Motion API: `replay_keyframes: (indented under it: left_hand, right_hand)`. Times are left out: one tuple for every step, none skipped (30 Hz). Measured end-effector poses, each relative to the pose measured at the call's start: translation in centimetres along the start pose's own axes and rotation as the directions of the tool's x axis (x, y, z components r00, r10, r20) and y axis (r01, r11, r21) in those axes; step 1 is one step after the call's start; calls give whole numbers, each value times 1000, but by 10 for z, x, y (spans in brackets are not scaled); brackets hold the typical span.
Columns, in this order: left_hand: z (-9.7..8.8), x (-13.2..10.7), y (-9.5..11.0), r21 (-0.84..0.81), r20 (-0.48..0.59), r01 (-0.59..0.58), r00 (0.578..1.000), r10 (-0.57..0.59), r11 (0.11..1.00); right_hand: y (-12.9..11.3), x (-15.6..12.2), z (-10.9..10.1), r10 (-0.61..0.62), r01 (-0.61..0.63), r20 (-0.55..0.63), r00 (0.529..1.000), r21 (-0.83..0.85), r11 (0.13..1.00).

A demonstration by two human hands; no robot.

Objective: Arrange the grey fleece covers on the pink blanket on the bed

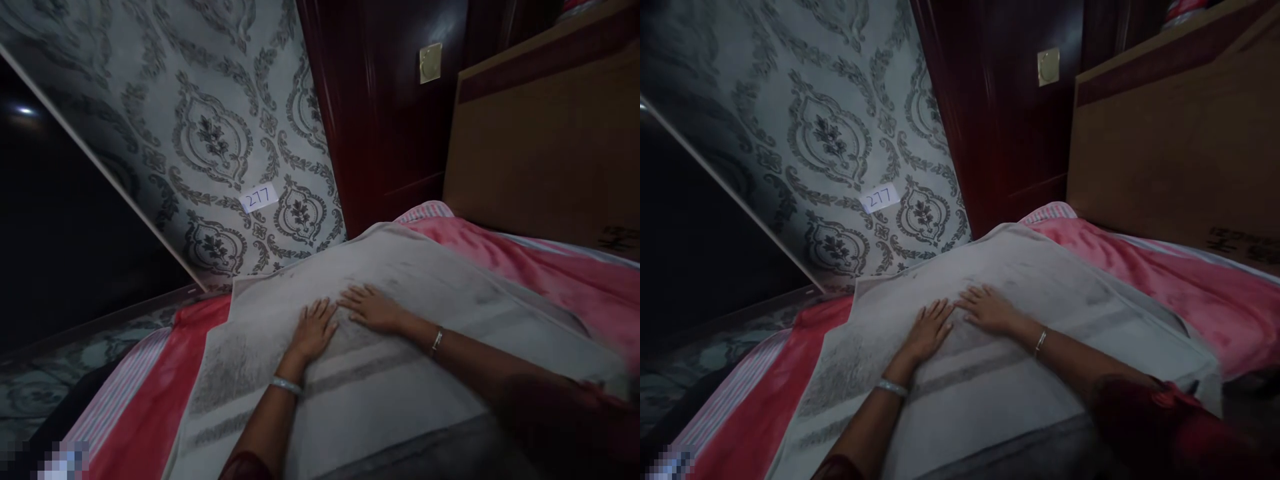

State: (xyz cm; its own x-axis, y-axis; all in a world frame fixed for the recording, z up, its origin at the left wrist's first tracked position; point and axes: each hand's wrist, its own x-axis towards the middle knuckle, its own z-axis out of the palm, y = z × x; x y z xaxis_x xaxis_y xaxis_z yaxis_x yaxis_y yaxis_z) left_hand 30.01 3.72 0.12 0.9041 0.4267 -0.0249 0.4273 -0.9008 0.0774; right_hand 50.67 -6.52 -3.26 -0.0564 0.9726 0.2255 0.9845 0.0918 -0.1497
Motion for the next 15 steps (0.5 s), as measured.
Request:
replay_keyframes:
  left_hand:
    - [0,5,-16,13,5,33,999,-33,999]
    - [-1,4,-38,29,6,81,997,-82,996]
    - [-3,-1,-63,46,6,147,989,-147,988]
    - [-6,-10,-91,61,2,231,973,-231,971]
    - [-10,-22,-118,69,-13,316,949,-316,946]
    - [-14,-36,-145,73,-35,404,915,-402,912]
    - [-19,-51,-168,61,-62,478,878,-475,876]
    - [-23,-66,-187,37,-136,553,828,-544,832]
    - [-26,-79,-201,13,-204,597,787,-582,802]
    - [-29,-89,-211,-1,-237,623,760,-605,783]
    - [-32,-98,-216,-13,-267,639,739,-618,769]
    - [-34,-103,-218,-20,-281,645,729,-624,764]
    - [-36,-107,-217,-24,-287,650,724,-628,760]
    - [-38,-110,-214,-30,-296,654,717,-631,756]
    - [-40,-111,-211,-38,-308,657,709,-635,753]
  right_hand:
    - [21,3,-2,55,-55,8,998,-6,998]
    - [46,2,-6,133,-133,11,991,-19,991]
    - [75,-4,-11,231,-230,16,973,-38,972]
    - [106,-13,-16,312,-311,24,950,-50,949]
    - [135,-24,-22,390,-388,18,921,-55,920]
    - [162,-36,-26,463,-463,-8,886,-57,885]
    - [186,-49,-30,515,-517,-33,856,-51,855]
    - [206,-61,-32,559,-561,-49,828,-34,827]
    - [222,-73,-33,601,-603,-76,795,-8,797]
    - [234,-82,-32,636,-637,-100,766,20,770]
    - [242,-90,-30,654,-654,-126,746,46,755]
    - [248,-96,-28,662,-661,-155,733,68,747]
    - [252,-99,-25,661,-659,-183,728,82,748]
    - [256,-102,-22,653,-650,-210,728,91,754]
    - [258,-103,-20,644,-642,-235,728,96,761]
